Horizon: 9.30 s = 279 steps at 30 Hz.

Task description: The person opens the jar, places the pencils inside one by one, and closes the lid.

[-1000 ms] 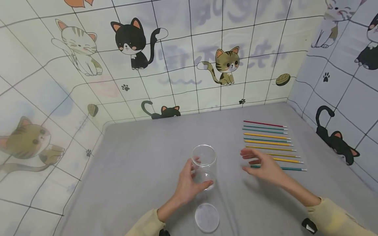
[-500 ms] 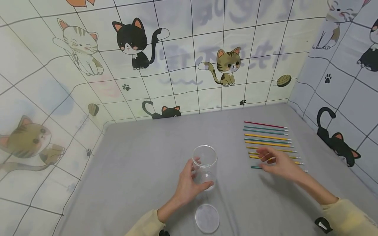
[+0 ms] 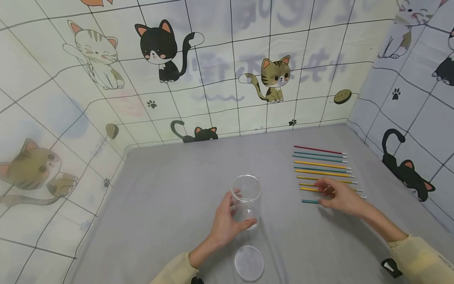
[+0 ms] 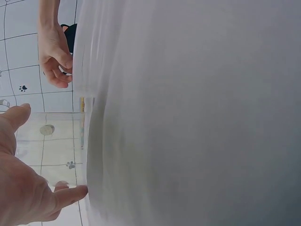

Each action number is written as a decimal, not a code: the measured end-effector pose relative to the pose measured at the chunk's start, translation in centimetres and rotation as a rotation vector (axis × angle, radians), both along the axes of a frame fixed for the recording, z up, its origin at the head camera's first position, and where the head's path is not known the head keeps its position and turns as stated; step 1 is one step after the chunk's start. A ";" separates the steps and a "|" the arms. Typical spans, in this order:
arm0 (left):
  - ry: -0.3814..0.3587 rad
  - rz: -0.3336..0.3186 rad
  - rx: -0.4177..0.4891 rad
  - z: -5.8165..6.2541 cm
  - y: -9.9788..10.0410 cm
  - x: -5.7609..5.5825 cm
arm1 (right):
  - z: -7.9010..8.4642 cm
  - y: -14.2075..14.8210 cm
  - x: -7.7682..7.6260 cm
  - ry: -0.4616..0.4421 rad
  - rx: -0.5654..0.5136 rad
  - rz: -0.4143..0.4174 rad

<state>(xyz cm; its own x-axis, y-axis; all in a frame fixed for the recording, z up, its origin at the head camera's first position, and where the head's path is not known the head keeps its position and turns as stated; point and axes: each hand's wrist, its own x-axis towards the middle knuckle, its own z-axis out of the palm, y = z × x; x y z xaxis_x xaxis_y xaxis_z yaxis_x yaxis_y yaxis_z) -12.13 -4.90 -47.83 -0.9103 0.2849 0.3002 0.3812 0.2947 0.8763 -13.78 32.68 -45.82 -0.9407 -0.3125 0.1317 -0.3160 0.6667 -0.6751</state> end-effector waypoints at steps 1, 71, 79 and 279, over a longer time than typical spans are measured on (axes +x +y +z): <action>0.008 0.000 -0.002 0.0 0.0 0.0 | -0.1 0.1 0.0 0.004 0.001 0.005; 0.041 0.022 -0.030 -0.3 0.2 0.2 | -0.2 -0.6 -1.9 -0.124 0.185 0.206; 0.026 0.022 -0.020 -0.4 0.2 0.1 | 1.6 0.0 -2.2 -0.197 0.074 0.203; 0.048 0.000 -0.046 -0.6 0.1 -0.1 | 7.5 -3.7 -5.8 -0.285 -0.397 0.035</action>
